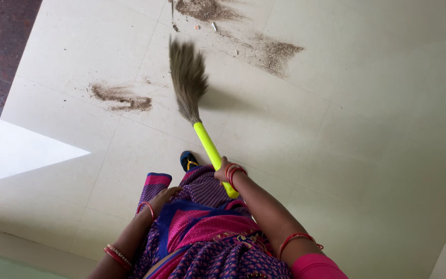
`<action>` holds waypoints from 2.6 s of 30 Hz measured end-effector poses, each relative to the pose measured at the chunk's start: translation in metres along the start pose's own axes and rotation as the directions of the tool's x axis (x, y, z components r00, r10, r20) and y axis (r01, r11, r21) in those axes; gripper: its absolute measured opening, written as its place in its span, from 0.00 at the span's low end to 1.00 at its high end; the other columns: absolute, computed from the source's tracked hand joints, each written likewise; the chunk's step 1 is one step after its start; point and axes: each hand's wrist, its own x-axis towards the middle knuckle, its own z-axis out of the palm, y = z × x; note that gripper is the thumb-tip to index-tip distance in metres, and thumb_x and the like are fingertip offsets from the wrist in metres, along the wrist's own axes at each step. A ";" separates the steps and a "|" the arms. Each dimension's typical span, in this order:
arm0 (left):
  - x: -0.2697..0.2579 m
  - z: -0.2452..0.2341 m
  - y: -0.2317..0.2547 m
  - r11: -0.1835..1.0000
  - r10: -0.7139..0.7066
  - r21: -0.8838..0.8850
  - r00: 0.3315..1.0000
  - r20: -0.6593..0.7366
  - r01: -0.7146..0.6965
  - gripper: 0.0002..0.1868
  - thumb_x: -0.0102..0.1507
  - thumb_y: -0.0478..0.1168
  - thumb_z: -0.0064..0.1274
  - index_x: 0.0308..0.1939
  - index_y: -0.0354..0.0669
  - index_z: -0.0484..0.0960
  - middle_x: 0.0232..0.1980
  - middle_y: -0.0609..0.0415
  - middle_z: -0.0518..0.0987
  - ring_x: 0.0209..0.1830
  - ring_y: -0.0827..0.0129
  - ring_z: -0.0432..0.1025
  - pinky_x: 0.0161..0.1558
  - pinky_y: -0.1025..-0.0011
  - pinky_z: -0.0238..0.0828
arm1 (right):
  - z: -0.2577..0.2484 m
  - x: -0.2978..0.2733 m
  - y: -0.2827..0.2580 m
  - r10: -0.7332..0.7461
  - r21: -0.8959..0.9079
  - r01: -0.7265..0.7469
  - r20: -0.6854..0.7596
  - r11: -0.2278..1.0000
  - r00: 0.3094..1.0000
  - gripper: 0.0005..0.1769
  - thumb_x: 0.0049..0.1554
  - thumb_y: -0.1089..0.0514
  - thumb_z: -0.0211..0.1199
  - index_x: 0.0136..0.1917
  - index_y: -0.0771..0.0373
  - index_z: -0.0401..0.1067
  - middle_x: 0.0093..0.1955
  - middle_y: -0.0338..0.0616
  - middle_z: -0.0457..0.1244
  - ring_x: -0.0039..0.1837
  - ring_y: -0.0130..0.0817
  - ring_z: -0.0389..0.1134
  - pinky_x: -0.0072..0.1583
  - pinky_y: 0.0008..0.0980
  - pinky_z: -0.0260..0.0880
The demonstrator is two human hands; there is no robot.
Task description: The person sweeps debris across a floor using a broom, moving the dirt from one area to another and toward a doorway.
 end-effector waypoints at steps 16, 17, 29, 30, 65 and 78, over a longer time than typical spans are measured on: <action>0.031 -0.022 0.282 0.869 0.464 0.001 0.816 0.345 -0.495 0.32 0.63 0.51 0.59 0.69 0.46 0.72 0.61 0.40 0.76 0.59 0.52 0.74 0.58 0.59 0.72 | -0.080 -0.088 0.038 0.030 0.006 -0.030 -0.380 1.000 0.925 0.40 0.52 0.58 0.58 0.76 0.46 0.54 0.55 0.55 0.71 0.56 0.55 0.72 0.57 0.53 0.71; 0.036 -0.012 0.292 0.860 0.474 -0.001 0.799 0.369 -0.510 0.32 0.63 0.51 0.59 0.69 0.45 0.72 0.61 0.40 0.76 0.59 0.52 0.74 0.58 0.59 0.72 | -0.080 -0.097 0.054 0.029 0.042 -0.012 -0.456 0.999 0.890 0.43 0.49 0.60 0.62 0.76 0.48 0.53 0.55 0.56 0.70 0.56 0.55 0.71 0.57 0.51 0.71; 0.117 0.068 0.337 0.932 0.209 0.085 0.717 0.666 -0.351 0.41 0.58 0.55 0.58 0.72 0.44 0.68 0.65 0.39 0.73 0.57 0.51 0.76 0.59 0.59 0.73 | -0.044 -0.130 0.242 0.552 0.901 0.342 -0.434 0.266 0.712 0.37 0.48 0.71 0.65 0.69 0.62 0.57 0.39 0.50 0.64 0.32 0.35 0.66 0.33 0.34 0.68; 0.132 0.074 0.342 0.930 0.216 0.082 0.715 0.665 -0.358 0.41 0.59 0.55 0.58 0.72 0.43 0.68 0.65 0.38 0.74 0.61 0.50 0.74 0.61 0.59 0.72 | -0.052 -0.126 0.259 0.545 0.902 0.342 -0.431 0.264 0.719 0.37 0.48 0.71 0.65 0.69 0.62 0.57 0.39 0.50 0.64 0.32 0.35 0.66 0.33 0.34 0.68; 0.362 0.202 0.432 0.407 -0.426 -0.643 0.758 0.495 0.649 0.57 0.54 0.34 0.60 0.74 0.46 0.32 0.51 0.43 0.76 0.41 0.54 0.80 0.36 0.58 0.84 | -0.283 0.028 0.280 0.236 0.789 -0.068 -0.099 0.611 0.967 0.37 0.49 0.60 0.69 0.65 0.70 0.52 0.50 0.52 0.64 0.48 0.40 0.72 0.47 0.39 0.79; 0.319 0.068 0.350 0.078 -0.397 -0.991 0.915 0.071 0.110 0.44 0.55 0.31 0.50 0.76 0.53 0.54 0.41 0.51 0.78 0.20 0.65 0.73 0.22 0.66 0.74 | -0.286 0.108 0.052 0.064 0.214 -0.038 -0.114 0.976 0.991 0.44 0.44 0.50 0.75 0.65 0.72 0.57 0.52 0.54 0.67 0.52 0.43 0.73 0.53 0.38 0.77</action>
